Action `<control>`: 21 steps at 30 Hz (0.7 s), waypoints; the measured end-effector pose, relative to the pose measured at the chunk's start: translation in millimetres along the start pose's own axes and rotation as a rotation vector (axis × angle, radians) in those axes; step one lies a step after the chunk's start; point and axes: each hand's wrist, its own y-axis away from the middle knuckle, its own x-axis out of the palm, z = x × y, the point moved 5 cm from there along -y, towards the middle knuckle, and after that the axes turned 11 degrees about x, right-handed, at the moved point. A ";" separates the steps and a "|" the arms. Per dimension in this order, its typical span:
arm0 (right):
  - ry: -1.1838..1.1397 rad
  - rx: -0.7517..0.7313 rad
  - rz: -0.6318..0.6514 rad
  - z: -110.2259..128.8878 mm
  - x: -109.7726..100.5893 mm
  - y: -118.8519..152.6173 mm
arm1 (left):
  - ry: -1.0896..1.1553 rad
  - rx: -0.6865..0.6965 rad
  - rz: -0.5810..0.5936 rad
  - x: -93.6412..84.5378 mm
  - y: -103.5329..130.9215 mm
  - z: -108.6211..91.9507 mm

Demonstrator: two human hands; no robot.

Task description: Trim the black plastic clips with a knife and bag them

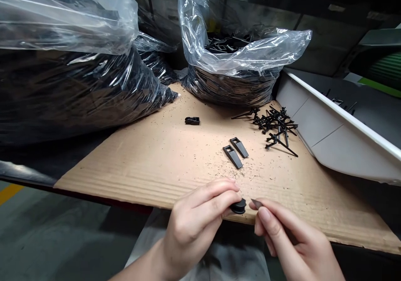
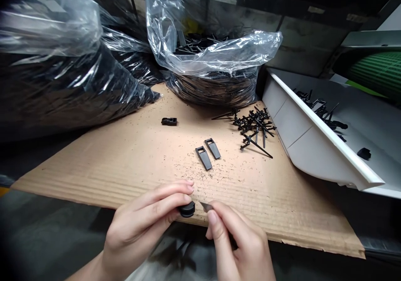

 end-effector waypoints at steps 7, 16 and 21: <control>0.041 -0.076 0.056 0.6 8.5 2.3 | -0.030 0.081 0.033 3.2 5.2 -2.1; 0.038 -0.012 0.098 -0.6 9.2 -0.1 | 0.013 0.097 0.035 3.5 4.6 -2.0; 0.076 0.098 0.280 3.0 13.0 -1.5 | 0.010 0.090 0.041 2.7 1.9 -2.9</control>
